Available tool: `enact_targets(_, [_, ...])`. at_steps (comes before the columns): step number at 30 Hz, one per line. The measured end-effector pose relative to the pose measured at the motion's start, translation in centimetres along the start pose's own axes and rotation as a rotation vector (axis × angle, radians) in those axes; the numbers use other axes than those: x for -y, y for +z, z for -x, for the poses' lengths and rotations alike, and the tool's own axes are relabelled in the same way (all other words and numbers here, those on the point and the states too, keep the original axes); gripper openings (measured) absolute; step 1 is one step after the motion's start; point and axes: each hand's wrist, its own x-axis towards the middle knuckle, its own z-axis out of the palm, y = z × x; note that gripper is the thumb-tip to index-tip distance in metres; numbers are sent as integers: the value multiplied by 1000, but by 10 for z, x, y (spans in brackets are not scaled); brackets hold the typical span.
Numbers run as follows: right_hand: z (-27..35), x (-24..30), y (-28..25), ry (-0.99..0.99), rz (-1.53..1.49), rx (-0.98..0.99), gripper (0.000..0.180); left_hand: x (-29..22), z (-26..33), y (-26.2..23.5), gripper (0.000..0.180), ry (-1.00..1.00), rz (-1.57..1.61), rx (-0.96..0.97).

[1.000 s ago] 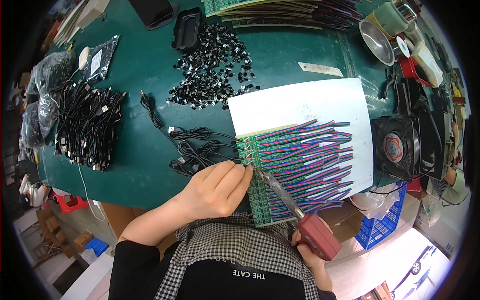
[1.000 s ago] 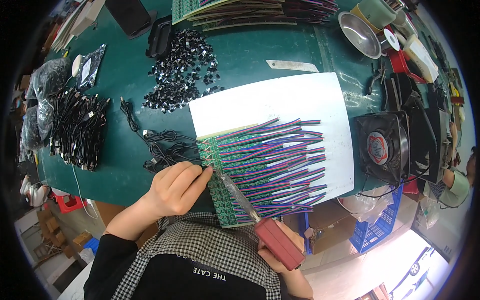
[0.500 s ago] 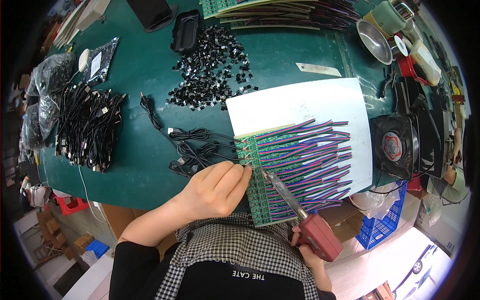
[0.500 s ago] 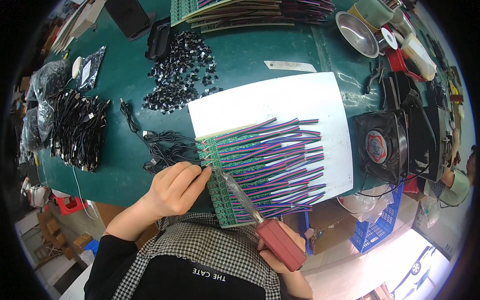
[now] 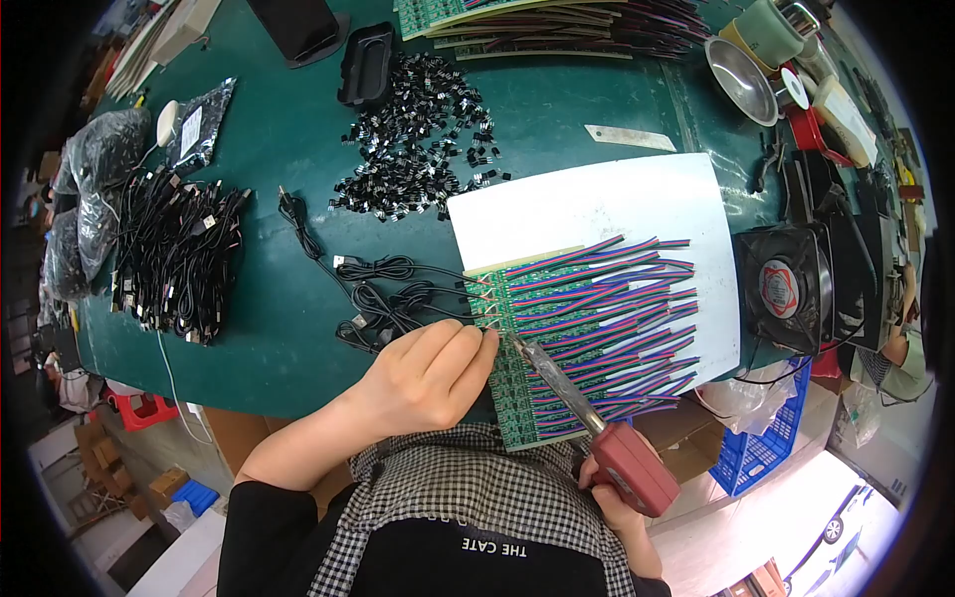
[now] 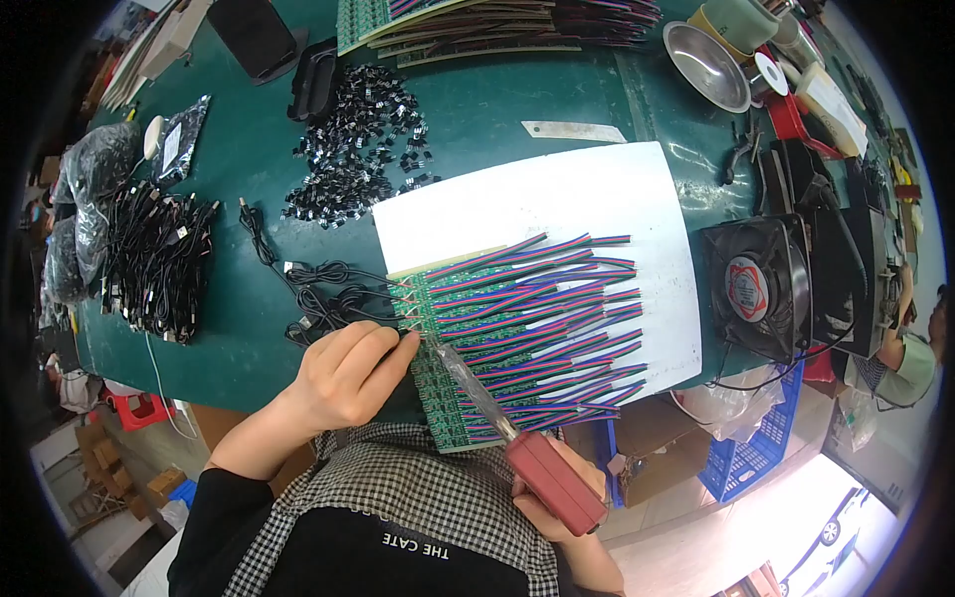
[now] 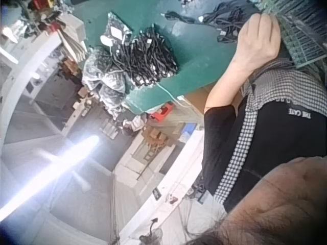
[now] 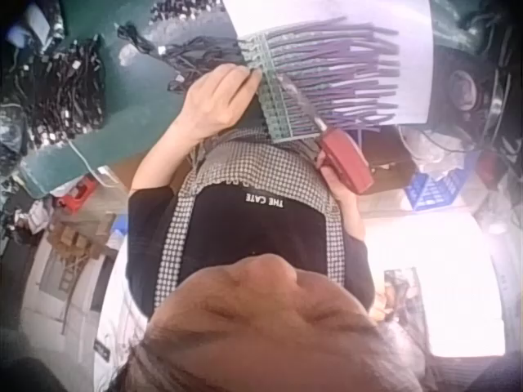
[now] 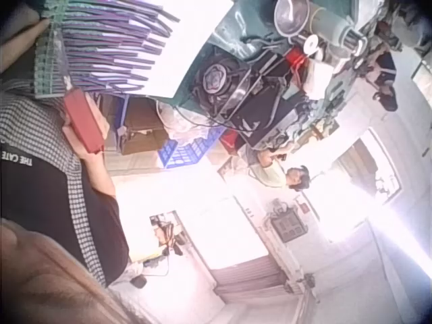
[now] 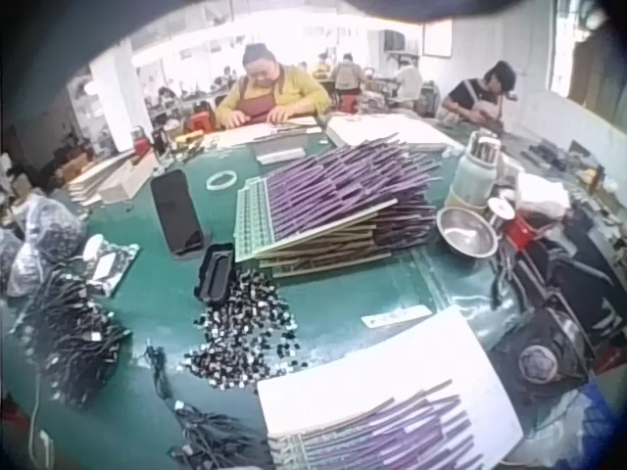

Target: The person attaches wires to a circuit board using a handheld soldering gun.

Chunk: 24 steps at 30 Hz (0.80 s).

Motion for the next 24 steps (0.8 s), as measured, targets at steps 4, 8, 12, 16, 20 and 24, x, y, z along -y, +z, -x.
enact_targets(4, [-5,-2,-3,-59,169,103,67,0,1,0,25,-3,-6,7])
enact_targets(8, [-19,26,9,101,-103,-14,52,0,1,0,25,-2,-2,12])
enact_targets(12, [-20,27,9,146,-160,-6,47,0,0,-1,25,-4,5,5])
enact_targets(16, [-20,29,9,182,-300,-20,49,0,0,0,25,-1,5,7])
enact_targets(20, [-16,25,6,176,-271,-7,50,0,0,-1,24,-3,1,3])
enact_targets(24, [-17,30,10,200,-312,-33,50,0,0,-1,24,4,-1,13])
